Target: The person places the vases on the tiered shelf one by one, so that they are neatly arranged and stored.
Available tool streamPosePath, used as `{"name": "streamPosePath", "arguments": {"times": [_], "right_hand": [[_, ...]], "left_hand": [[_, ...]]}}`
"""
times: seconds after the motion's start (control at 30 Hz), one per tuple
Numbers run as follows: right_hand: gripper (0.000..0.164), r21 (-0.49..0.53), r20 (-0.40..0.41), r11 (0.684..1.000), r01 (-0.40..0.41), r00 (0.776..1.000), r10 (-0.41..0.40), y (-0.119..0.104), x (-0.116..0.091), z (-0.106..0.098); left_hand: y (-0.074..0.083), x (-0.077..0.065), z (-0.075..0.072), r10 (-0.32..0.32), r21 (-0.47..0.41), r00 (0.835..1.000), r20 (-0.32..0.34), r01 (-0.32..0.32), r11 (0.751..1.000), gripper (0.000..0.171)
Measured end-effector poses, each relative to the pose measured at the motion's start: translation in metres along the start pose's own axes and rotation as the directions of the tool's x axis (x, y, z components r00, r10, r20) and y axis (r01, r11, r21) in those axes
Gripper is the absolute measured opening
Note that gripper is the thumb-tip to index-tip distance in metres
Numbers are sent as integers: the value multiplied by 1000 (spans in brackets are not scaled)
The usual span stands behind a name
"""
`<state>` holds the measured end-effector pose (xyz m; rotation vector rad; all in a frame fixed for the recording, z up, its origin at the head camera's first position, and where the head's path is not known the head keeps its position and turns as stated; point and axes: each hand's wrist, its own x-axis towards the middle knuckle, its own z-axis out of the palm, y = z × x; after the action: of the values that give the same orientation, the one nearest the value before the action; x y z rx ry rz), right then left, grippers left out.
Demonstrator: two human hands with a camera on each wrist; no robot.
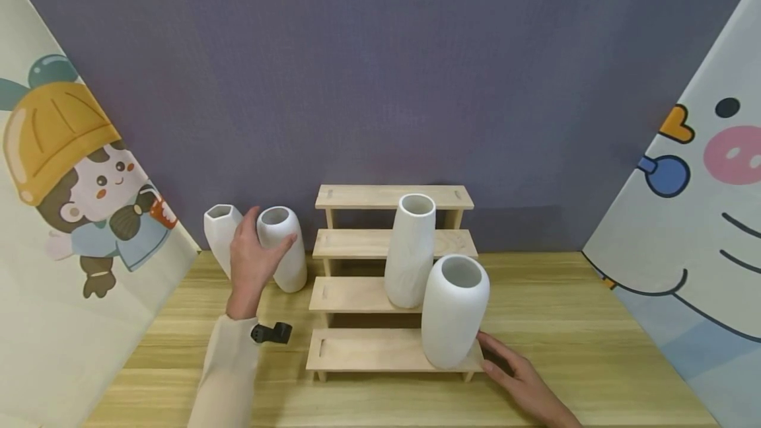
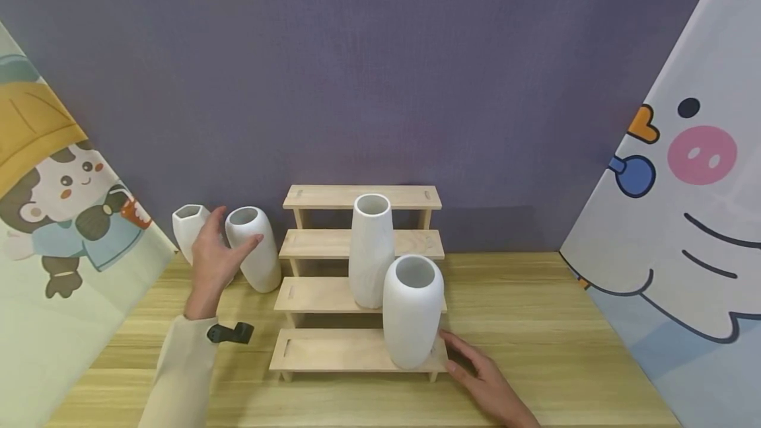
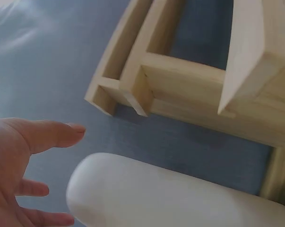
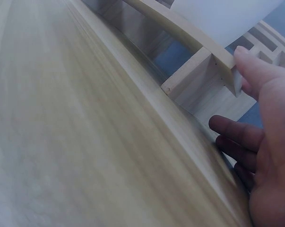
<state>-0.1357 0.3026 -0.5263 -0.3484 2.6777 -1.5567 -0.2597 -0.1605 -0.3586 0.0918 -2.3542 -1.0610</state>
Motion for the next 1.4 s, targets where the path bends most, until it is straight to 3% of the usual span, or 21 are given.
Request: {"name": "streamPosePath", "arguments": {"times": [0.27,0.57,0.73,0.97,1.1,1.4], "right_hand": [[44,-11,-4,1000,27,1000,-27,-1,-1,1],[46,35,49,998,-58,997,57,-6,0,1],[47,55,56,992,-118,992,115,-6,0,1],[47,42,57,994,-101,993,99,-5,0,0],[47,62,47,987,-146,989,143,-5,1,1],[47,65,68,991,-118,991,114,-6,0,-1]], "left_hand": [[-10,8,7,-53,21,998,19,52,998,85],[-20,14,17,-50,16,998,36,50,999,89],[-26,14,23,-43,20,999,8,42,999,89],[-32,13,30,-30,5,999,-16,30,1000,92],[-35,13,33,-30,-10,999,-26,30,1000,94],[-40,13,40,8,-39,996,-84,-11,999,95]]}}
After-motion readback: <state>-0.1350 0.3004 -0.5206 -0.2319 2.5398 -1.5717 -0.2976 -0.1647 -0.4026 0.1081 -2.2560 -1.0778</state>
